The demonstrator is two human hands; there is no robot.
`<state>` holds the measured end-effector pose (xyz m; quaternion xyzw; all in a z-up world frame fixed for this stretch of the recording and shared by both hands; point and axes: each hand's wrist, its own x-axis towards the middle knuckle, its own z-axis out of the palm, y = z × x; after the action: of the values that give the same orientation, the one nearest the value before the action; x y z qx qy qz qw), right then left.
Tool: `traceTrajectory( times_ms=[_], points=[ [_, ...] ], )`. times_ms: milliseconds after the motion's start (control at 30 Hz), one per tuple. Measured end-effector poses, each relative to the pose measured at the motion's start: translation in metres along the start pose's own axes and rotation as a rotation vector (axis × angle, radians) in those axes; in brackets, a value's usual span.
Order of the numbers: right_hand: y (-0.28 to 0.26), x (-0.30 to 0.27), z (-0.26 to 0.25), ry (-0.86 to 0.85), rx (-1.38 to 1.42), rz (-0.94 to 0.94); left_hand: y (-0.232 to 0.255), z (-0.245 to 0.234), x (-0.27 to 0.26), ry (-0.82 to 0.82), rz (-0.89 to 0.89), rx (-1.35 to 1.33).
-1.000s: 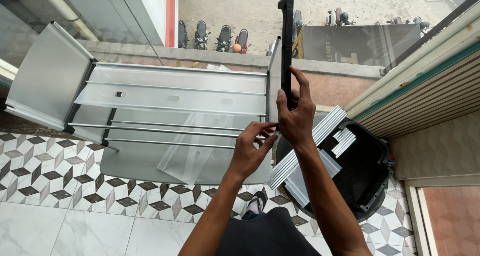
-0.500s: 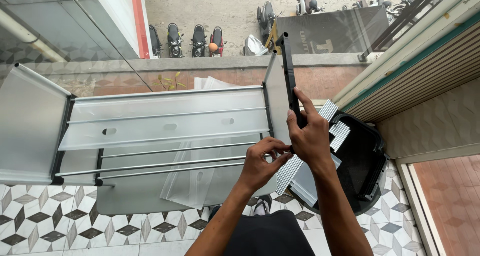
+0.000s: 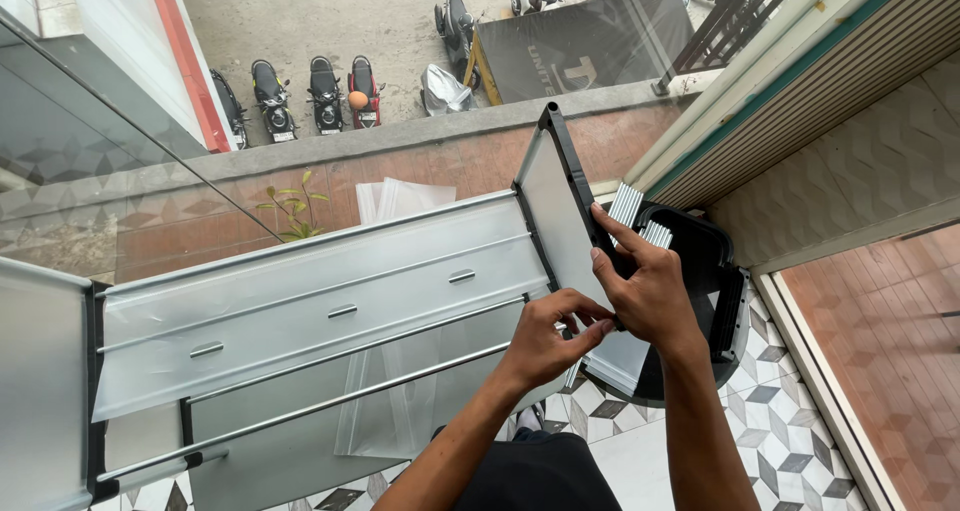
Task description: The person assembles a metal-framed drying rack by inserting metal rods into black plastic sleeves and attaching translucent plastic sheets to the frame. The person repeatedly picks parts from a black bin, aligns them with the frame, and secures them in place.
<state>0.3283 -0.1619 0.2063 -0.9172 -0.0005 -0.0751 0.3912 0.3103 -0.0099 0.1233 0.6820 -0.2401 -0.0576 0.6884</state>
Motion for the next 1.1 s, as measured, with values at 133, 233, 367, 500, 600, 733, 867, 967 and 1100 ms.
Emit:
traceTrajectory(
  times_ms=[133,233,367,500,600,733,867,967,1100],
  points=[
    [0.001,0.001,-0.002,-0.022,0.044,0.001,-0.013,-0.034,0.047,0.179,-0.068,-0.02],
    [0.003,0.0,0.0,-0.019,0.076,0.005,-0.033,-0.066,0.113,0.401,-0.033,0.01],
    [0.003,0.0,0.0,-0.006,0.081,0.031,-0.052,-0.097,0.194,0.33,0.106,-0.022],
    [0.004,0.001,0.0,-0.019,0.073,0.066,-0.064,-0.106,0.23,0.046,0.017,-0.207],
    [0.003,-0.002,0.0,-0.03,0.075,0.095,-0.072,-0.103,0.234,-0.005,-0.202,-0.149],
    [0.001,-0.002,0.0,-0.014,0.075,0.08,-0.079,-0.1,0.235,-0.02,-0.103,-0.224],
    [0.0,-0.002,-0.001,-0.001,0.061,0.068,-0.086,-0.099,0.235,-0.038,-0.023,-0.25],
    [-0.002,-0.003,0.0,0.023,0.058,0.064,-0.09,-0.099,0.236,-0.035,-0.032,-0.26],
    [-0.004,-0.01,0.0,0.13,-0.051,-0.032,-0.098,-0.097,0.236,-0.037,0.001,-0.307]
  ],
)
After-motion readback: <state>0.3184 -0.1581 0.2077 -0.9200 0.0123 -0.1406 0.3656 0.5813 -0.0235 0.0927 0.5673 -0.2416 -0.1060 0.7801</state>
